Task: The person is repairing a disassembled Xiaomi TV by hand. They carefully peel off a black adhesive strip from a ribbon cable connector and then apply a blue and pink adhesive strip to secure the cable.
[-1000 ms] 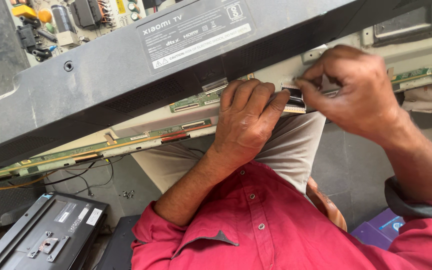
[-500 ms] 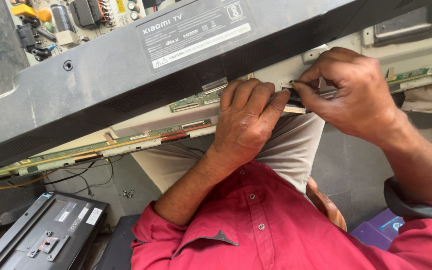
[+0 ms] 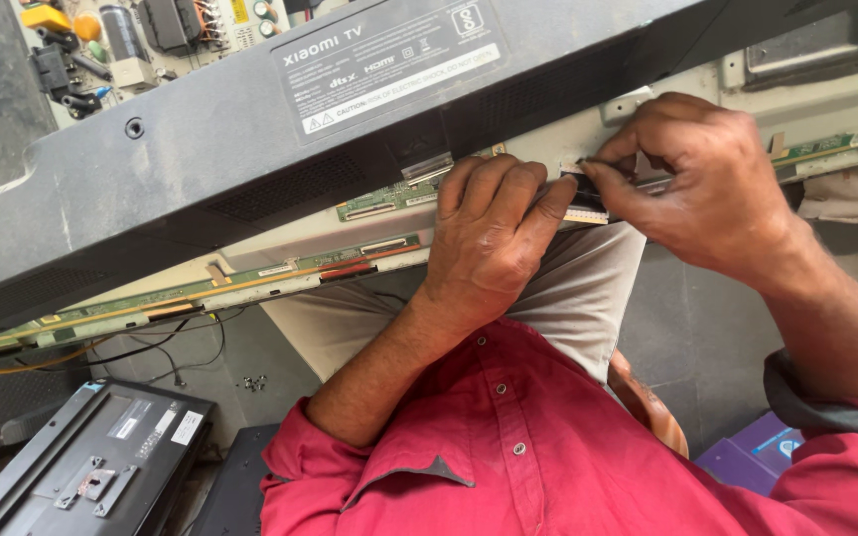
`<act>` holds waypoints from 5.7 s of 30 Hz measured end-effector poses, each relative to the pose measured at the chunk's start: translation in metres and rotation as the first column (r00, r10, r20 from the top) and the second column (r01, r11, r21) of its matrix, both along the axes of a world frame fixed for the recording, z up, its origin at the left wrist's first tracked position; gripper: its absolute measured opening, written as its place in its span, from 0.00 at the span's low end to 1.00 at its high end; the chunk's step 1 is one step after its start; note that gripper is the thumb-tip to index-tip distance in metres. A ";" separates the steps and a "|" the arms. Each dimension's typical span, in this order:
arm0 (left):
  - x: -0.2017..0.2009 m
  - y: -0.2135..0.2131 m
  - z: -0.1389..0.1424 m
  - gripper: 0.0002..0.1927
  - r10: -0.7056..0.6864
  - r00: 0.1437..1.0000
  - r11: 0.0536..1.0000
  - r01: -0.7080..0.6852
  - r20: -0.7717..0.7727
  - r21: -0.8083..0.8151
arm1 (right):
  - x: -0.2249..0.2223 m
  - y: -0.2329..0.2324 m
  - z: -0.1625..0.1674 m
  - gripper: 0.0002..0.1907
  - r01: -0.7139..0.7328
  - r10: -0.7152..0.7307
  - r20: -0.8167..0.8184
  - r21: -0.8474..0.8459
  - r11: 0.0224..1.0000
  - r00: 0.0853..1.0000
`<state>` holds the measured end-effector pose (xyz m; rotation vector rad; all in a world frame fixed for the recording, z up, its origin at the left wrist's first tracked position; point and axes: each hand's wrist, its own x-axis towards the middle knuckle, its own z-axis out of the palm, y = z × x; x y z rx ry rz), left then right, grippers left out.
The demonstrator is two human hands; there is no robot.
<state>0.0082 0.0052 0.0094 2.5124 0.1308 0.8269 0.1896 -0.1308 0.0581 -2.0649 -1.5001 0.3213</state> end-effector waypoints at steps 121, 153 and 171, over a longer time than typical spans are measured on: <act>0.001 -0.002 -0.002 0.15 0.014 1.000 1.000 -0.014 0.005 0.008 | -0.002 0.009 0.002 0.07 0.012 -0.012 -0.011 -0.017 1.000 1.000; 0.001 -0.002 -0.001 0.15 0.009 1.000 1.000 -0.009 0.013 0.004 | 0.000 0.007 0.003 0.05 0.017 -0.018 0.022 0.007 1.000 1.000; 0.001 -0.002 -0.002 0.15 0.014 1.000 1.000 -0.014 0.012 0.003 | 0.000 -0.001 0.006 0.06 0.043 -0.043 -0.003 0.022 0.999 0.999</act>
